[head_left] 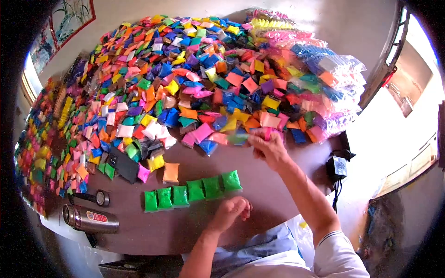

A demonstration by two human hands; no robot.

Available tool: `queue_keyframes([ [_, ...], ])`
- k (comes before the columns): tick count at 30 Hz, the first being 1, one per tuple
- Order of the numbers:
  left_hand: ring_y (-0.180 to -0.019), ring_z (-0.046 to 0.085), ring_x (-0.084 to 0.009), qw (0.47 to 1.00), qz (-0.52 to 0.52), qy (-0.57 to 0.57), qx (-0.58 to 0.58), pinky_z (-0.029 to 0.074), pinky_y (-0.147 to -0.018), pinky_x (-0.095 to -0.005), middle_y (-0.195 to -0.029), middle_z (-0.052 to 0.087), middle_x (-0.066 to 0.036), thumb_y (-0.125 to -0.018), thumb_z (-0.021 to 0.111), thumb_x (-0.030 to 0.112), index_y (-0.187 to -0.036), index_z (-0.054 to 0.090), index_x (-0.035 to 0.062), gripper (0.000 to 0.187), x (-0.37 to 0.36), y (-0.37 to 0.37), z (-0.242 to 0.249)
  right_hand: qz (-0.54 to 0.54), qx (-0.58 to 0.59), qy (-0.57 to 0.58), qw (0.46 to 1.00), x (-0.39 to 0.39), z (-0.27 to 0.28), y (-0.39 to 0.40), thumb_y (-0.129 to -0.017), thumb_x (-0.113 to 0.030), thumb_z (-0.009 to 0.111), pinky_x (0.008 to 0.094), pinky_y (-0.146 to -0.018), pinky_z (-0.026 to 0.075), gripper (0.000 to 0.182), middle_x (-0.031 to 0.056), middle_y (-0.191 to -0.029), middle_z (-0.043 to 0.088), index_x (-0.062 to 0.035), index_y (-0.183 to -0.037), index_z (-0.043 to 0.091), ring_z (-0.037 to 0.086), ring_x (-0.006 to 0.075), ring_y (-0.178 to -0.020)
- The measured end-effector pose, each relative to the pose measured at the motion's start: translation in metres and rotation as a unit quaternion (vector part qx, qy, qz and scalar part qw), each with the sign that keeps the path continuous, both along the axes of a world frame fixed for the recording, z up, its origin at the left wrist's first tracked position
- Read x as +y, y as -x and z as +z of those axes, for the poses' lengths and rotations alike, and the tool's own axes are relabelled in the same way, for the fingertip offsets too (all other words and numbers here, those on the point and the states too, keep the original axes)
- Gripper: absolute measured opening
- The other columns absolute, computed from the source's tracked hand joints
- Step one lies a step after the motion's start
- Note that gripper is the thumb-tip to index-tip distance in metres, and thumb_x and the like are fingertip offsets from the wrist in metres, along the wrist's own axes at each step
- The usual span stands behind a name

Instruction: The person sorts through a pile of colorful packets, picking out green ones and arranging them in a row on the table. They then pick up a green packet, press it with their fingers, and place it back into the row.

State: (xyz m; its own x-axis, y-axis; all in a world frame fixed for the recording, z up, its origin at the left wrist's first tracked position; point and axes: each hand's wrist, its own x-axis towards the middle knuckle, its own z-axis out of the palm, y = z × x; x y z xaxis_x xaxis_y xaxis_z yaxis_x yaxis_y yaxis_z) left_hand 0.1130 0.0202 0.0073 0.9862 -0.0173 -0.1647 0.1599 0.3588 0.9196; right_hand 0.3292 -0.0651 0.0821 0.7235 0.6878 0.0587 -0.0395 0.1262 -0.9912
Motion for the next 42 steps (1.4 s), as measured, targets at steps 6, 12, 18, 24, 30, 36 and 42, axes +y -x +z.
queue_keyframes([
  [6, -0.073, 0.059, -0.0141, 0.997, 0.046, 0.056, 0.001, 0.05, -0.065, -0.0282, -0.083, 0.059, -0.007, -0.094, 0.043, 0.054, -0.097, 0.057, 0.0009, 0.055, -0.001, 0.001, -0.013, 0.009, 0.086, 0.01, 0.996, -0.051, -0.037, 0.069, -0.088, -0.014, 0.064, 0.0196, -0.047, 0.043, 0.017, 0.0037, -0.078, 0.066, 0.0001, -0.098, 0.066, 0.055, 0.0068, -0.056],
  [12, -0.077, 0.062, -0.0188, 0.989, 0.1, 0.107, -0.003, 0.049, -0.064, -0.031, -0.094, 0.064, -0.008, -0.087, 0.04, 0.068, -0.115, 0.054, 0.0056, 0.07, -0.004, -0.002, -0.011, 0.041, 0.08, -0.033, 0.995, -0.082, -0.057, 0.107, -0.088, -0.006, 0.063, 0.022, -0.051, 0.047, 0.011, 0.003, -0.074, 0.062, 0.0018, -0.095, 0.066, 0.056, 0.0096, -0.059],
  [18, -0.083, 0.061, -0.0182, 0.978, 0.107, 0.178, -0.006, 0.051, -0.069, -0.0326, -0.099, 0.061, -0.007, -0.093, 0.042, 0.055, -0.119, 0.05, 0.006, 0.055, -0.005, -0.001, -0.013, 0.049, 0.191, -0.081, 0.977, -0.093, -0.067, 0.119, -0.088, -0.011, 0.064, 0.0215, -0.045, 0.038, 0.01, 0.0023, -0.068, 0.058, -0.0007, -0.09, 0.063, 0.052, 0.0084, -0.054],
  [24, -0.089, 0.059, -0.0167, 0.979, 0.125, 0.158, -0.004, 0.05, -0.075, -0.0324, -0.103, 0.059, -0.007, -0.096, 0.044, 0.046, -0.115, 0.052, 0.0065, 0.045, -0.003, 0.0, -0.018, 0.054, 0.155, -0.018, 0.986, -0.101, -0.064, 0.12, -0.087, -0.014, 0.066, 0.0208, -0.048, 0.036, 0.015, -0.0012, -0.07, 0.053, 0.0001, -0.09, 0.062, 0.045, 0.0063, -0.055],
  [30, -0.079, 0.061, -0.0176, 0.994, 0.087, 0.06, 0.022, 0.049, -0.066, -0.0314, -0.093, 0.062, -0.007, -0.094, 0.047, 0.048, -0.114, 0.053, 0.0047, 0.048, -0.004, -0.001, -0.004, -0.01, 0.17, -0.101, 0.98, -0.09, -0.043, 0.122, -0.087, -0.011, 0.062, 0.0188, -0.048, 0.035, 0.015, -0.0012, -0.071, 0.054, -0.0013, -0.098, 0.06, 0.048, 0.005, -0.058],
  [36, -0.075, 0.061, -0.0166, 0.994, 0.098, 0.033, 0.016, 0.052, -0.065, -0.0303, -0.088, 0.062, -0.007, -0.098, 0.043, 0.042, -0.11, 0.054, 0.0029, 0.042, -0.005, -0.003, -0.004, -0.066, 0.234, -0.051, 0.969, -0.098, -0.06, 0.128, -0.088, -0.024, 0.065, 0.0167, -0.045, 0.031, 0.024, 0.0021, -0.072, 0.059, -0.0018, -0.097, 0.061, 0.048, 0.005, -0.054],
  [42, -0.073, 0.06, -0.016, 0.997, 0.08, -0.005, 0.02, 0.05, -0.065, -0.0293, -0.086, 0.061, -0.007, -0.099, 0.041, 0.039, -0.107, 0.055, 0.0023, 0.04, -0.005, -0.004, 0.001, -0.042, 0.177, -0.023, 0.983, -0.098, -0.061, 0.13, -0.091, -0.027, 0.061, 0.0168, -0.044, 0.03, 0.025, 0.0015, -0.066, 0.058, -0.0022, -0.086, 0.063, 0.047, 0.0051, -0.052],
])
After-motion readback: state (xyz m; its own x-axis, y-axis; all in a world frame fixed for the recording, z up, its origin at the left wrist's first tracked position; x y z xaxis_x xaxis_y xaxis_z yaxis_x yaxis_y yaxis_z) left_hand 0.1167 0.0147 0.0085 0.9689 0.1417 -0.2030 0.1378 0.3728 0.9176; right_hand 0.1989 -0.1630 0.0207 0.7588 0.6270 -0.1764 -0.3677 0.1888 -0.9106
